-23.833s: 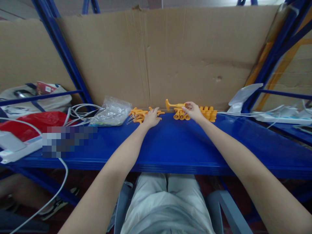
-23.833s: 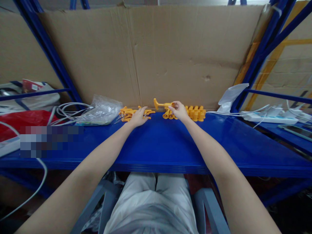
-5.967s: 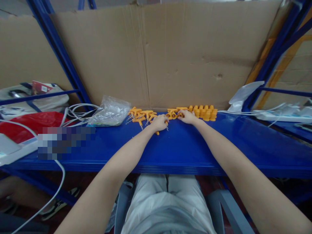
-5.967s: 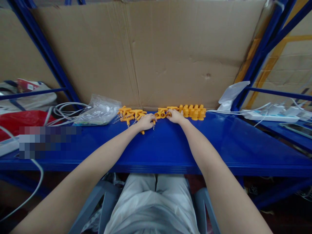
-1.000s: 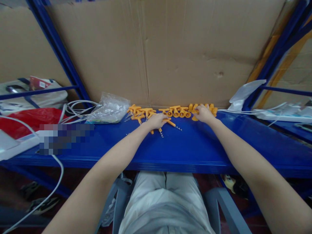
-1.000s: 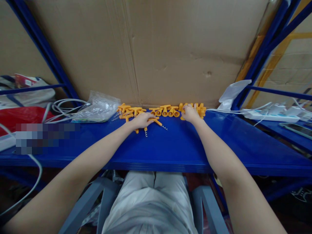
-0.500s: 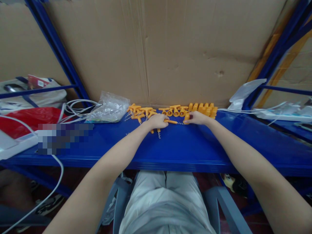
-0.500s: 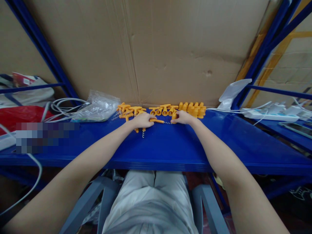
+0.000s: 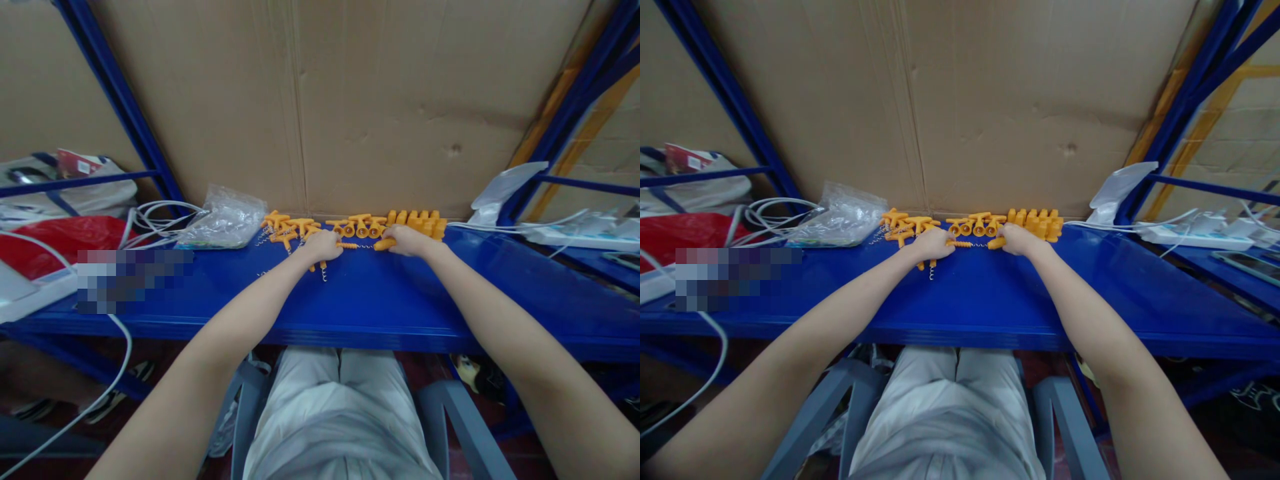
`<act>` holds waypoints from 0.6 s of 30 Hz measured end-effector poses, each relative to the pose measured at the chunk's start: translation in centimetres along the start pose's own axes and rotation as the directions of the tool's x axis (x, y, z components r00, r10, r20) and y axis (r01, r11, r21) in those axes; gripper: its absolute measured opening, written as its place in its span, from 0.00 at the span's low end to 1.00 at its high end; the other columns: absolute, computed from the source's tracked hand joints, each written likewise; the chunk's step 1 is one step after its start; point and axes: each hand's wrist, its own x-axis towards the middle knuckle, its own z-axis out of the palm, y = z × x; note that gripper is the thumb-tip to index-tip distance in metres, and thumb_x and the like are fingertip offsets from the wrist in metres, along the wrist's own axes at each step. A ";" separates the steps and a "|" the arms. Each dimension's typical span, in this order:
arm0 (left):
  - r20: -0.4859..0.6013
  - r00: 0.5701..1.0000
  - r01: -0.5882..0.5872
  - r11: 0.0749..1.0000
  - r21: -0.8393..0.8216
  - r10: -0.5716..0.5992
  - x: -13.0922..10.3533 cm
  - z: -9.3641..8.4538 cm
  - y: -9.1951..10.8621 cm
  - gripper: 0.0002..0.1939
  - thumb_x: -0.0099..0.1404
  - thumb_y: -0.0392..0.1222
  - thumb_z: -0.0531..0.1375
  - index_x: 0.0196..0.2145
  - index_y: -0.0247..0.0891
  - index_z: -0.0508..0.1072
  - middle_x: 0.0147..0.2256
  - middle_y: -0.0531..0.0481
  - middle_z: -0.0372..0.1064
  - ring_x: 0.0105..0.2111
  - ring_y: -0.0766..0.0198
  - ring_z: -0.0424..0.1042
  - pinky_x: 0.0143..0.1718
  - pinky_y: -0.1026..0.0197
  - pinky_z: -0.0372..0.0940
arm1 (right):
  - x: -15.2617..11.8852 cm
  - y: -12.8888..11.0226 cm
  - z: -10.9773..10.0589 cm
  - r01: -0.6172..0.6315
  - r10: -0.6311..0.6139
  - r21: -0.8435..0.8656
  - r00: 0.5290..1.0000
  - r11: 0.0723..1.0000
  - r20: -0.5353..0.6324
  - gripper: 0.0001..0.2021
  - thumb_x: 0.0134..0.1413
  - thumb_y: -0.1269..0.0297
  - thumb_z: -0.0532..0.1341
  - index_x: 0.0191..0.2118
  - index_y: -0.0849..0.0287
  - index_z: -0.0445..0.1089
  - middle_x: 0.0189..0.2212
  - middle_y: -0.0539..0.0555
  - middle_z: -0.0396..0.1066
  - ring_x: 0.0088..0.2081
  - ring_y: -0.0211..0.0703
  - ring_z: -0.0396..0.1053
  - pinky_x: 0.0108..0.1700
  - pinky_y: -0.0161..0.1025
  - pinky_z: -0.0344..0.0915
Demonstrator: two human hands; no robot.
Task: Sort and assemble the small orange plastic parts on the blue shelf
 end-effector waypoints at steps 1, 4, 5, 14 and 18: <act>-0.004 1.000 0.000 1.000 -0.003 0.000 0.0 0.0 0.0 0.21 0.69 0.43 0.55 0.56 0.40 0.78 0.53 0.41 0.78 0.56 0.48 0.75 0.56 0.54 0.69 | 0.1 0.1 0.1 0.016 -0.016 0.011 1.000 1.000 -0.001 0.13 0.57 0.73 0.61 0.45 0.61 0.79 0.46 0.62 0.80 0.50 0.55 0.76 0.53 0.42 0.68; -0.029 1.000 -0.011 0.999 -0.034 0.010 0.1 0.1 -0.3 0.22 0.68 0.42 0.56 0.56 0.41 0.78 0.53 0.41 0.78 0.55 0.48 0.76 0.56 0.53 0.70 | 0.4 0.5 0.8 0.041 -0.040 0.035 0.998 0.999 -0.039 0.10 0.57 0.69 0.64 0.43 0.58 0.79 0.43 0.61 0.81 0.48 0.57 0.77 0.52 0.46 0.70; -0.036 0.999 -0.017 0.999 -0.048 0.015 0.1 0.2 -0.4 0.21 0.68 0.42 0.56 0.56 0.41 0.78 0.53 0.41 0.78 0.55 0.48 0.76 0.55 0.53 0.70 | 0.5 0.7 1.1 0.039 -0.037 0.042 0.998 0.998 -0.055 0.10 0.56 0.68 0.65 0.43 0.57 0.79 0.43 0.61 0.81 0.48 0.58 0.77 0.52 0.48 0.71; -0.074 0.996 -0.048 0.991 -0.122 0.039 0.8 0.8 -1.2 0.20 0.66 0.40 0.57 0.53 0.40 0.80 0.49 0.42 0.80 0.51 0.51 0.78 0.49 0.59 0.70 | 0.8 1.8 1.9 0.014 -0.011 0.035 0.996 0.999 -0.093 0.07 0.55 0.62 0.67 0.39 0.55 0.79 0.38 0.60 0.80 0.44 0.59 0.78 0.48 0.50 0.73; -0.059 0.997 -0.050 0.984 -0.171 0.040 0.9 0.6 -1.3 0.20 0.66 0.40 0.57 0.52 0.38 0.81 0.45 0.43 0.81 0.45 0.54 0.79 0.47 0.61 0.70 | 0.7 1.2 1.7 0.005 0.002 0.077 0.996 0.997 -0.089 0.06 0.54 0.64 0.68 0.38 0.56 0.79 0.38 0.61 0.80 0.45 0.59 0.77 0.50 0.51 0.72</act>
